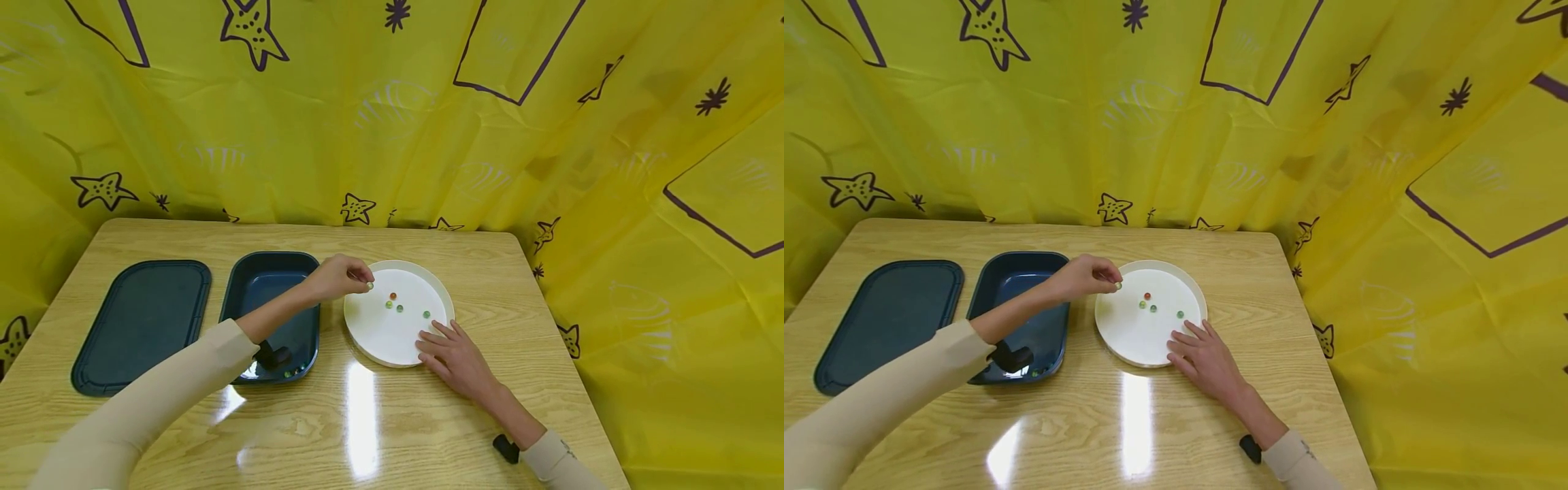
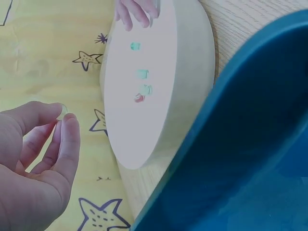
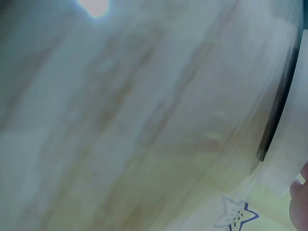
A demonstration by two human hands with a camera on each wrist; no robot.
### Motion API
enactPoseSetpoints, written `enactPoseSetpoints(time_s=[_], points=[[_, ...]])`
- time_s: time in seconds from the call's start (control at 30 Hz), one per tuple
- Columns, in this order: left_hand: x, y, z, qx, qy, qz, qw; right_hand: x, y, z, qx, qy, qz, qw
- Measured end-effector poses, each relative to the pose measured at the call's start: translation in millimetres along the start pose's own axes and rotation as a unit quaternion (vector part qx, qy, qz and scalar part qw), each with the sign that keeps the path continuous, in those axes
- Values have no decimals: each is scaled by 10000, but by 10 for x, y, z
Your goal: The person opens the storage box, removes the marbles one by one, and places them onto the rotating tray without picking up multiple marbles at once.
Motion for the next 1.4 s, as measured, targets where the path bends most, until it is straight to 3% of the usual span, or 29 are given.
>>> enactPoseSetpoints(time_s=[0.43,0.63,1.03,1.4], points=[[103,208,-302,186,-545,-210,9981,-3,1,7,58,34,-11,10000],[144,308,-394,334,-593,-241,9974,-7,0,14,56,29,-46,10000],[202,432,-477,344,-635,-503,9961,-31,17,20,-88,10,-25,10000],[178,497,-558,434,-908,-775,9919,-25,7,5,-127,-47,-41,9999]])
Point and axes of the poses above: each hand's wrist, its own z-axis away from the middle knuckle, its own y-axis out of the palm, x = y × z, the point moved 3 cm from there along -z, towards the middle knuckle, and after that the axes turned 5 degrees about y, right-handed, at the moved point
